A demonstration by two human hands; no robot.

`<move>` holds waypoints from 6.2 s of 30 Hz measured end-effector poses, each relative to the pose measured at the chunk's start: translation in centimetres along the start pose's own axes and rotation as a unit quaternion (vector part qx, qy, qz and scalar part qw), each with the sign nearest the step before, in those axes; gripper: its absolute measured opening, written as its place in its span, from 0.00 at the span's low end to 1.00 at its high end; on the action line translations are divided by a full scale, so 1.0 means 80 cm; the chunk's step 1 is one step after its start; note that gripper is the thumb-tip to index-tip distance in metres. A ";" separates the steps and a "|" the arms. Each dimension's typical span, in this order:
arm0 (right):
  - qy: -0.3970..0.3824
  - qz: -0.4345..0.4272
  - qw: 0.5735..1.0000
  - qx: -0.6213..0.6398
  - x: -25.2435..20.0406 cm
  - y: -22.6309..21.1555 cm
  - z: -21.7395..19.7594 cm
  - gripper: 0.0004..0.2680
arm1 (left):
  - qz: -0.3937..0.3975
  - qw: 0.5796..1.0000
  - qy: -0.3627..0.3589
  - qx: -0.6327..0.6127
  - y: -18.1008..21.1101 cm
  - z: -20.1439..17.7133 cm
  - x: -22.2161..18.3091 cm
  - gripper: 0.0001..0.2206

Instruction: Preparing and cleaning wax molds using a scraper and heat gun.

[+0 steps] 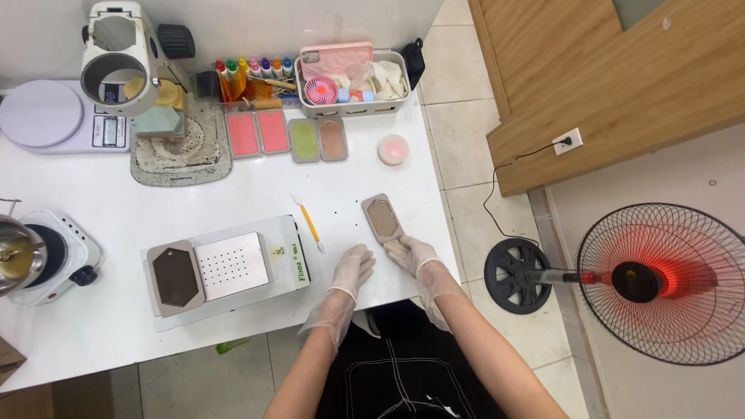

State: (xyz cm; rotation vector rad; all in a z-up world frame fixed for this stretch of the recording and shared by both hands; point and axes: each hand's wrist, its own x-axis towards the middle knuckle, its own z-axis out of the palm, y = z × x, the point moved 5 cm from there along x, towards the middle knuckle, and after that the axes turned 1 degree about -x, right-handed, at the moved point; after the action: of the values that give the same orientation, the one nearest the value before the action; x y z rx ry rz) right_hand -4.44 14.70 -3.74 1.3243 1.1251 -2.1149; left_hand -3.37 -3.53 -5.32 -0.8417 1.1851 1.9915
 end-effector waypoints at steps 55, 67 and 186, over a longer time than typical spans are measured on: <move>-0.030 -0.037 0.952 -0.302 0.073 -0.101 0.038 0.09 | -0.012 0.967 0.021 -0.252 0.052 0.046 0.091 0.22; -0.040 -0.031 0.956 -0.290 0.097 -0.128 0.069 0.10 | 0.017 0.968 0.019 -0.249 0.099 0.058 0.107 0.23; 0.100 -0.143 0.756 -0.631 -0.109 -0.121 0.111 0.18 | 0.169 0.878 0.346 -0.284 0.242 -0.006 0.201 0.14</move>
State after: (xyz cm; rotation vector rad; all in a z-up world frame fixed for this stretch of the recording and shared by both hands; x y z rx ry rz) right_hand -11.92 12.67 10.01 0.6625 2.3071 -0.7931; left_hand -27.95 -7.67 -9.00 -1.8768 1.1660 2.4698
